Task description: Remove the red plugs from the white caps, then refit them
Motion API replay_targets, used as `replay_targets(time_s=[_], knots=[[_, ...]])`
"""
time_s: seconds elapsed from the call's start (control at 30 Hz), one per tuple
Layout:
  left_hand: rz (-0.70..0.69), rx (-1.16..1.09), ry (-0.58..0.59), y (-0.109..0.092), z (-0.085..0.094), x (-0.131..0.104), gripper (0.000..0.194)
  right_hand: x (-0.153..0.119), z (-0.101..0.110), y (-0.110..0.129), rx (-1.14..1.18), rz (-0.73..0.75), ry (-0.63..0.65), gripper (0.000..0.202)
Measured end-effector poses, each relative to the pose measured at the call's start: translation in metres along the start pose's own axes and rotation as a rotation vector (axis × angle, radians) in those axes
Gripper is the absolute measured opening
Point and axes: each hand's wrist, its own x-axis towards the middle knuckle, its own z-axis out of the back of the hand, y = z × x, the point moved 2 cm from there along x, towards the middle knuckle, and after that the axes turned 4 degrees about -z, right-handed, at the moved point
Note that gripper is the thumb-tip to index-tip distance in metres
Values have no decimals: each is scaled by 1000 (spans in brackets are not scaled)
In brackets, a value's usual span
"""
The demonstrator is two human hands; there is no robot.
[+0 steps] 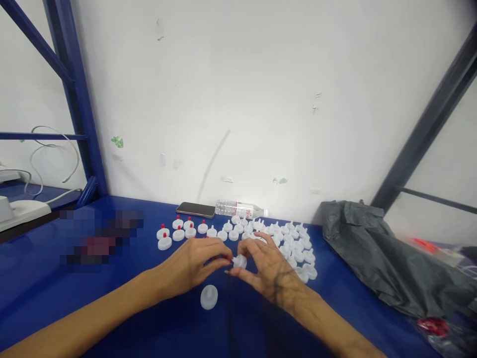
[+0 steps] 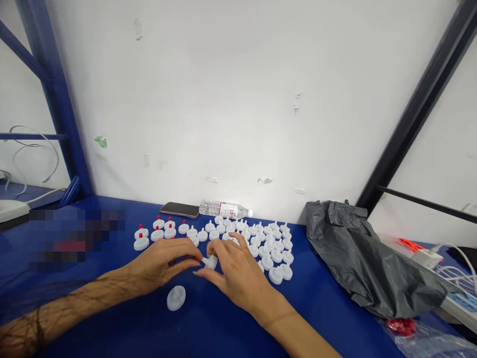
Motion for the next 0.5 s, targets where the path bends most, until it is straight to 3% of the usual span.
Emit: replay_targets(time_s=[0.5], knots=[[-57, 192, 19, -4, -4, -5, 26, -1, 1, 2, -27, 12, -14, 27]])
